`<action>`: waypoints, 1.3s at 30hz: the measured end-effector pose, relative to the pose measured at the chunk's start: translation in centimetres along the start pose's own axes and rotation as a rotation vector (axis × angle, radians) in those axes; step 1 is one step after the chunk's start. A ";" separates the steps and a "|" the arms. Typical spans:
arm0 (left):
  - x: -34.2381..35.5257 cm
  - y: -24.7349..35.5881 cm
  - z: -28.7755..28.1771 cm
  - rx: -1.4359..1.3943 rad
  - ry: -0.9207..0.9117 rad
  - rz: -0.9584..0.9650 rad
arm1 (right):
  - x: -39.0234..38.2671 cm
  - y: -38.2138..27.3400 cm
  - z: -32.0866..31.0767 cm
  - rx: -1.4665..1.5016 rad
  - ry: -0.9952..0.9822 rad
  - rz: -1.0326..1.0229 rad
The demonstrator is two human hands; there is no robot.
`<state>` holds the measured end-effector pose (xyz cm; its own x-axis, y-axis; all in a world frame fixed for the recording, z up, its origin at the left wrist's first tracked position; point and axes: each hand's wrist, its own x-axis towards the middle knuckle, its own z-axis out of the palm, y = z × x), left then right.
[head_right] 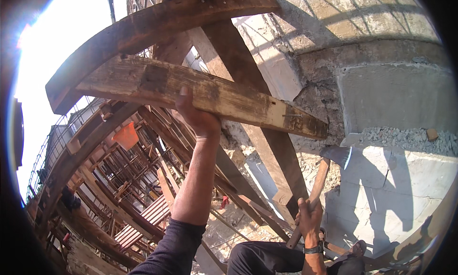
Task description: The person positions a wooden beam against an existing frame and secures it by driving nails through the joint using the back of a hatchet.
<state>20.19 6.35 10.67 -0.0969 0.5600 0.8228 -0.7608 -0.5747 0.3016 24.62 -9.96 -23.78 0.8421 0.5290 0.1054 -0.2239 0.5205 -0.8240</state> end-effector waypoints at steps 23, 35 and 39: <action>0.4 0.3 1.3 -0.018 -0.074 0.029 | 0.4 0.2 0.3 0.005 -0.005 0.092; 0.3 0.0 0.6 -0.117 0.012 -0.005 | 1.1 -11.2 6.8 -0.080 -0.245 -0.336; -0.6 1.7 1.7 -0.124 -0.089 0.055 | -0.1 -19.8 11.2 -0.131 -0.447 -0.420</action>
<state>20.07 4.03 11.54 -0.0879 0.4712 0.8776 -0.8300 -0.5218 0.1970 23.48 -12.85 -1.25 0.5524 0.5412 0.6341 0.1671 0.6733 -0.7202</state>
